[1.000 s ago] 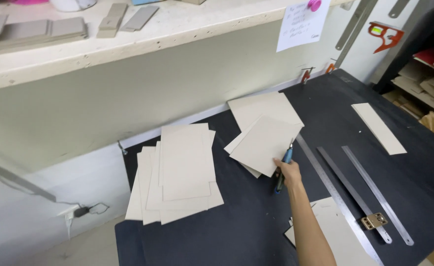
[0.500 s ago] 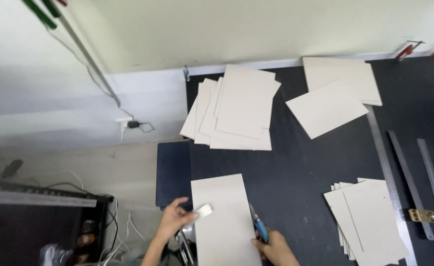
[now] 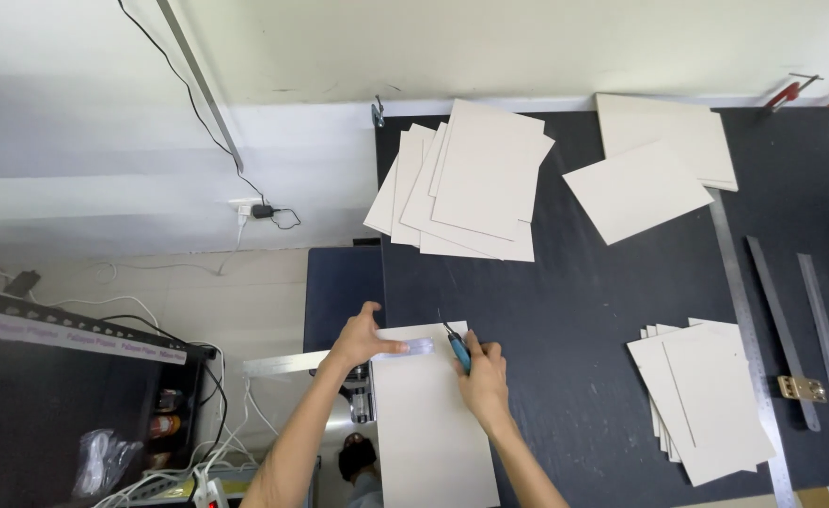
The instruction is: Cutting cardboard sheets into smaller pieces using a utility knife and a metal ruler.
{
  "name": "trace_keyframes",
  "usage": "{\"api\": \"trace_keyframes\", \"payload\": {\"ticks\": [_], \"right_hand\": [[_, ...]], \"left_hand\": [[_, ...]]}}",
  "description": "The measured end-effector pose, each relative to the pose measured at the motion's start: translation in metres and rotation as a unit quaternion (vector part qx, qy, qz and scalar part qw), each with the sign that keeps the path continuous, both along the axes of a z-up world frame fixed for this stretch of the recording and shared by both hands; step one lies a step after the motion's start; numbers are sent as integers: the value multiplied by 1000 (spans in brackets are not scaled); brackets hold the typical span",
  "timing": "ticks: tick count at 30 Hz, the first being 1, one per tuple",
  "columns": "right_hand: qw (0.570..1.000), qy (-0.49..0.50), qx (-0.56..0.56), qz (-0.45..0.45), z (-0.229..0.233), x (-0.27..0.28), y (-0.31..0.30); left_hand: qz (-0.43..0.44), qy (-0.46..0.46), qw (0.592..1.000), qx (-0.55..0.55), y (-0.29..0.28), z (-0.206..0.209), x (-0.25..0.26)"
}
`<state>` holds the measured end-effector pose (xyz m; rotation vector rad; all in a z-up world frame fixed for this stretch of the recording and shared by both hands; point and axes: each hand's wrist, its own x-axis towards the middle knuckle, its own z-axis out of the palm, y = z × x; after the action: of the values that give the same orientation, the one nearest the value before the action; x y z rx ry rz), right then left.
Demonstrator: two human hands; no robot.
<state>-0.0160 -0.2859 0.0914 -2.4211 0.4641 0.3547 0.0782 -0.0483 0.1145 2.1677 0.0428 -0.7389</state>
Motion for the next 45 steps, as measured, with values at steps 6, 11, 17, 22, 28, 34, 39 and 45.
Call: {"api": "trace_keyframes", "payload": {"ticks": [6, 11, 17, 22, 28, 34, 39, 45], "right_hand": [[1000, 4, 14, 6, -2, -4, 0], [995, 96, 24, 8, 81, -4, 17], [992, 121, -23, -2, 65, -23, 15], [993, 104, -15, 60, 54, -45, 36], [988, 132, -36, 77, 79, -41, 53], [977, 190, -50, 86, 56, -54, 45], [976, 196, 83, 41, 115, -53, 14], [991, 101, 86, 31, 27, -96, -1]], "left_hand": [[-13, -19, 1000, -13, -4, -5, 5], [9, -30, 999, 26, -9, 16, -4], [0, -11, 999, 32, -9, 3, -1], [-4, -18, 999, 39, -8, -4, 1], [9, -14, 999, 49, -11, 3, -2], [8, -15, 998, 57, -12, -4, -1], [12, -33, 999, 32, -9, -10, 19], [16, -23, 1000, 12, -8, 24, 34]]}}
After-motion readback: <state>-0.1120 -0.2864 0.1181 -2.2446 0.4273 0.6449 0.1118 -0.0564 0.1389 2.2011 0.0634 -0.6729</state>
